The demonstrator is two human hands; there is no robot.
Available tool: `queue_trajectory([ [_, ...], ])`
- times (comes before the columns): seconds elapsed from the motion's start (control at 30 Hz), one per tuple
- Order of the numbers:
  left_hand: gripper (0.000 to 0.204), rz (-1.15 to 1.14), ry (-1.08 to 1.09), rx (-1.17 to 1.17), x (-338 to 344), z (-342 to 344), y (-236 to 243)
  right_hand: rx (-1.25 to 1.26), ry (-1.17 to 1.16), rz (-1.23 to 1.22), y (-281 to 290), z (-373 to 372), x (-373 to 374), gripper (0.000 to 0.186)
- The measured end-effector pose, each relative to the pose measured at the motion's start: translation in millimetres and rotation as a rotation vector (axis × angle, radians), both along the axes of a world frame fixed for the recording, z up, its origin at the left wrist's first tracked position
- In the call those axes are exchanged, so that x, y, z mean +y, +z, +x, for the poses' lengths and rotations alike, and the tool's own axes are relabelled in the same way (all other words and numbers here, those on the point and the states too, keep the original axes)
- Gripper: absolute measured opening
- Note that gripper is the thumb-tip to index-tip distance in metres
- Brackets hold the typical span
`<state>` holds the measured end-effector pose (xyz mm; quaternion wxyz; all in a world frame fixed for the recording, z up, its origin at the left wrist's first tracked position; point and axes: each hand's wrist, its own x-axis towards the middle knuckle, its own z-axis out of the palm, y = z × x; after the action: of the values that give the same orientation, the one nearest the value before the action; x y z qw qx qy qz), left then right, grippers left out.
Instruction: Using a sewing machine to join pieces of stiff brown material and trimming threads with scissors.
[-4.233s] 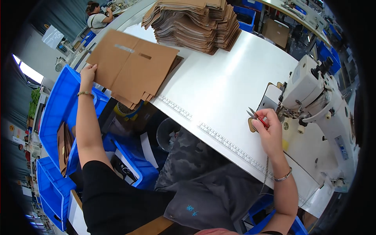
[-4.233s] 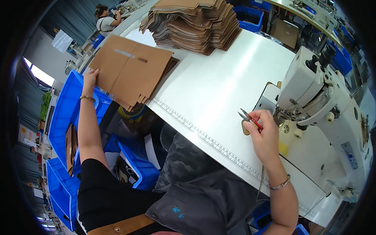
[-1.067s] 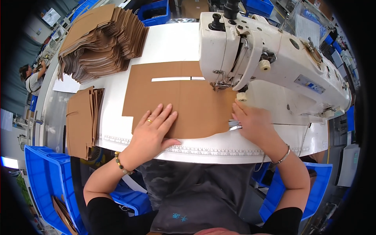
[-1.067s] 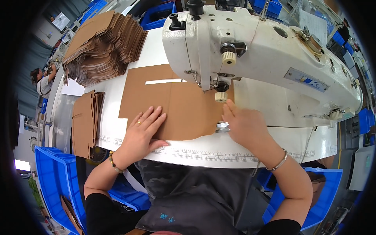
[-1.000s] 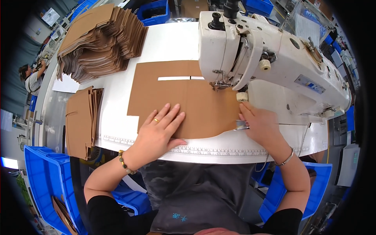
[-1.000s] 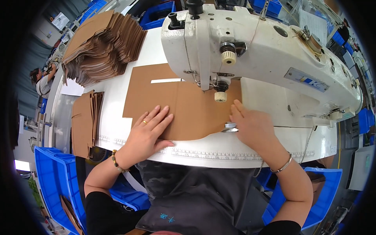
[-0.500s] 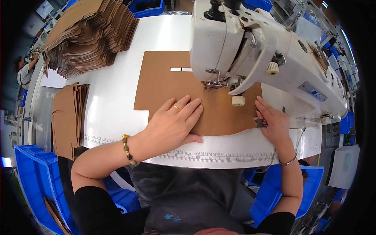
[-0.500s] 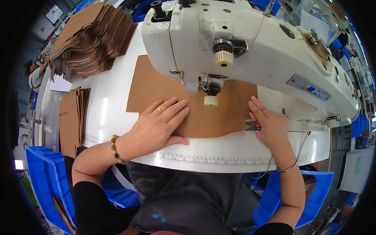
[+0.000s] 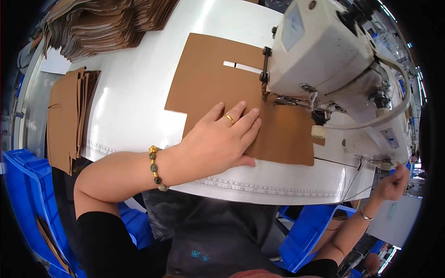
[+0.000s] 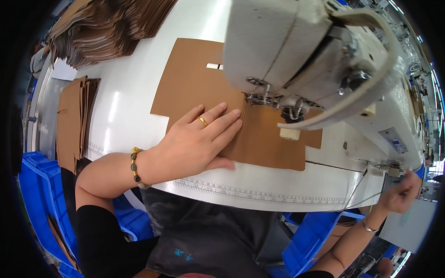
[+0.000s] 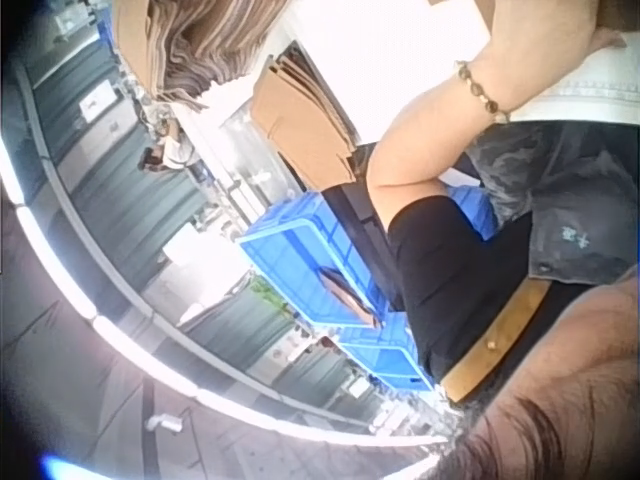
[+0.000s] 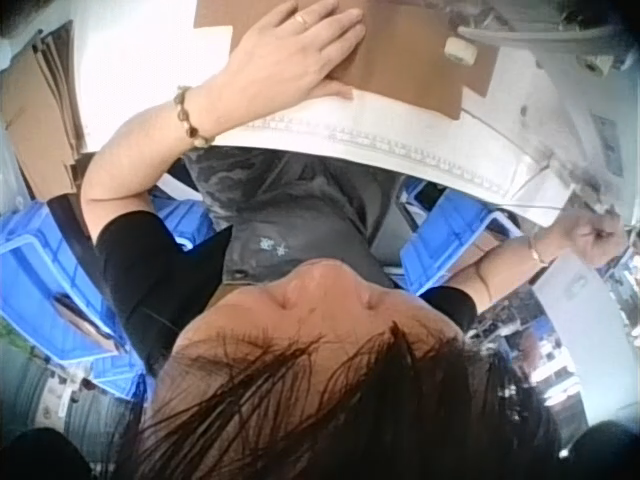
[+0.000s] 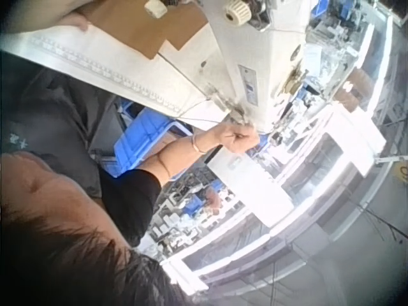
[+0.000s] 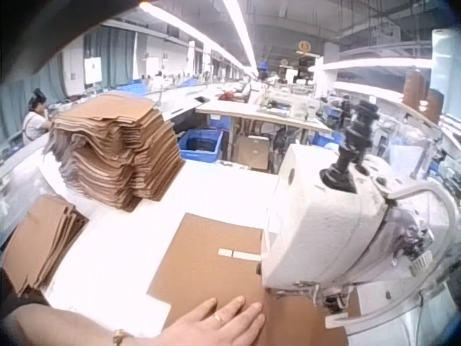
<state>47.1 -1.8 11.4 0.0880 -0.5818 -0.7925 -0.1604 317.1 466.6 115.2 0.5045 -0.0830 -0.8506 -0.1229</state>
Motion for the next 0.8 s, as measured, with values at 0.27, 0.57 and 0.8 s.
queue_trajectory([
  [0.27, 0.074, 0.042, -0.008, -0.006, 1, -4, -12, 0.008, -0.603, -0.496, 68, 58, 225, 0.08],
  [0.57, 0.074, 0.033, 0.022, -0.001, 4, -1, -14, 0.191, -0.434, -0.808, 10, 65, 219, 0.071],
  [0.8, 0.073, 0.002, 0.026, 0.022, 4, -1, -14, 0.384, -0.324, -0.845, -12, 50, 202, 0.069],
])
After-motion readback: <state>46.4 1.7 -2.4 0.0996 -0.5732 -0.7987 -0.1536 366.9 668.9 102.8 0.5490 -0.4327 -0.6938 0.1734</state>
